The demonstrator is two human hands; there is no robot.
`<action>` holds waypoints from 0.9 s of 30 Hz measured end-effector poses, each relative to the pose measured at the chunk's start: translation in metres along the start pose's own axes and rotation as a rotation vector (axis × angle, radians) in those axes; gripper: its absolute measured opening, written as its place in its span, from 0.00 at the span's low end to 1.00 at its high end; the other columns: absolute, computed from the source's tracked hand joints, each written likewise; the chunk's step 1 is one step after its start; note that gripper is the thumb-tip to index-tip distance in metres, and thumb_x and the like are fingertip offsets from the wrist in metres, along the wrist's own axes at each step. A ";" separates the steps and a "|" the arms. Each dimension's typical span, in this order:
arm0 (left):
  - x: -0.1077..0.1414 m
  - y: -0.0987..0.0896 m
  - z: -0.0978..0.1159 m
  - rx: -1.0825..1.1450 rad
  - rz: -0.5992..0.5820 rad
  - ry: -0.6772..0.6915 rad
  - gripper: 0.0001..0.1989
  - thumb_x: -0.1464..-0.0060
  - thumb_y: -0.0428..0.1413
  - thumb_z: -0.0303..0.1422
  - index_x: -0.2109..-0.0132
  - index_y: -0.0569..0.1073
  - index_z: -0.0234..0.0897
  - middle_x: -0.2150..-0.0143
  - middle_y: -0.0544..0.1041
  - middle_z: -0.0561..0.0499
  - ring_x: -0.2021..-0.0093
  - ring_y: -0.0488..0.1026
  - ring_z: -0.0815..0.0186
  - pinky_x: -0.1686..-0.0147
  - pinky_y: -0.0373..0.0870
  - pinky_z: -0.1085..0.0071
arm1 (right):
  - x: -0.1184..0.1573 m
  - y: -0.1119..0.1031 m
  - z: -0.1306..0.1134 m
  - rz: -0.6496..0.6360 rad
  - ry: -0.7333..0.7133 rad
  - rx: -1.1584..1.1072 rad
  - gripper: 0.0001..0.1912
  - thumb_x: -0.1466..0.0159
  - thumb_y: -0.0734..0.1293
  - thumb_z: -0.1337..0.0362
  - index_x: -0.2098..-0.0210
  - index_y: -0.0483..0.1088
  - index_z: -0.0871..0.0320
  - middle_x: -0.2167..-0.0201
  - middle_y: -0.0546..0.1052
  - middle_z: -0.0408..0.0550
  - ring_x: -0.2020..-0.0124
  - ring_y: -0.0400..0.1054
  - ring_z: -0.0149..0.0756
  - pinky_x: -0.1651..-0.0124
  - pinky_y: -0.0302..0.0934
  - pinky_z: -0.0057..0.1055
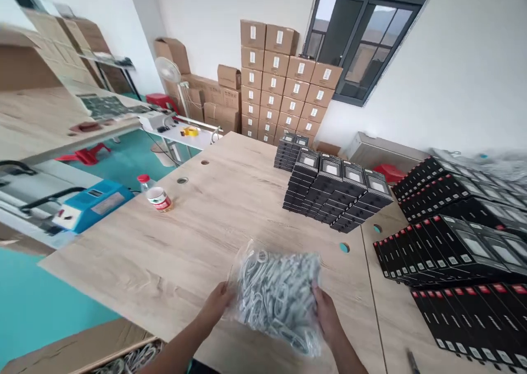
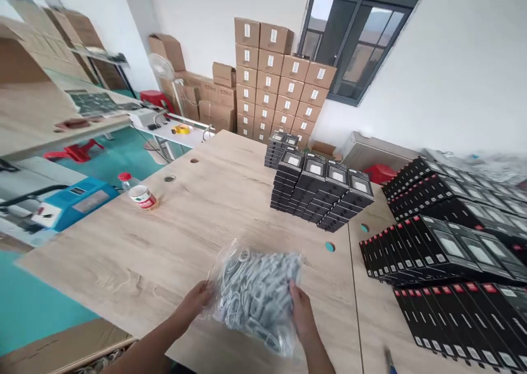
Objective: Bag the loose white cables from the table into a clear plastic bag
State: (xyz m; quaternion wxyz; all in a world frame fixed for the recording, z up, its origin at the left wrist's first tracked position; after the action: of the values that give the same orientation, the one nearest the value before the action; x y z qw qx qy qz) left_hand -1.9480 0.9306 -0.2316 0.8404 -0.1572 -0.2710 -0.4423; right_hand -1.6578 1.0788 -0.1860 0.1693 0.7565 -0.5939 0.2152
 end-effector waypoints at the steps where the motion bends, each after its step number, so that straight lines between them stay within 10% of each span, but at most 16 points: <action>1: -0.007 -0.001 0.000 0.028 -0.016 -0.009 0.24 0.65 0.66 0.46 0.62 0.75 0.35 0.73 0.75 0.53 0.69 0.72 0.59 0.67 0.66 0.67 | 0.005 0.020 -0.020 0.011 -0.087 0.075 0.31 0.53 0.70 0.33 0.80 0.65 0.55 0.82 0.67 0.42 0.76 0.63 0.36 0.72 0.58 0.31; 9: -0.054 -0.050 0.041 0.262 0.036 -0.127 0.24 0.49 0.59 0.47 0.50 0.73 0.36 0.51 0.78 0.40 0.48 0.74 0.53 0.53 0.70 0.63 | 0.037 0.179 -0.165 -0.129 -0.529 0.465 0.30 0.39 0.62 0.40 0.82 0.46 0.53 0.83 0.48 0.36 0.78 0.43 0.28 0.75 0.42 0.29; 15: -0.059 -0.071 0.074 0.435 -0.010 -0.131 0.29 0.37 0.45 0.53 0.37 0.67 0.42 0.29 0.61 0.38 0.30 0.58 0.52 0.41 0.65 0.52 | 0.068 0.216 -0.240 -0.168 -0.577 0.350 0.28 0.38 0.67 0.45 0.80 0.49 0.53 0.82 0.50 0.36 0.78 0.44 0.27 0.76 0.42 0.28; 27: -0.060 -0.088 0.099 0.544 0.030 -0.008 0.34 0.38 0.42 0.58 0.32 0.62 0.49 0.26 0.55 0.42 0.26 0.47 0.52 0.35 0.53 0.45 | 0.099 0.270 -0.314 -0.340 -0.674 0.175 0.29 0.37 0.68 0.45 0.81 0.52 0.55 0.87 0.55 0.32 0.84 0.49 0.22 0.78 0.47 0.24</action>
State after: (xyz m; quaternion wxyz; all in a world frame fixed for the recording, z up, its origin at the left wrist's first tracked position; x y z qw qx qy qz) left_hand -2.0798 0.9713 -0.1853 0.8571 0.0687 -0.3807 -0.3402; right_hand -1.9396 1.0934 0.1331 -0.0671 0.8841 -0.4617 -0.0267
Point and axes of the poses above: each hand's wrist, its own x-axis away from the middle knuckle, its own y-axis out of the palm, z = x × y, the point moved 2 cm from there along -x, towards the middle knuckle
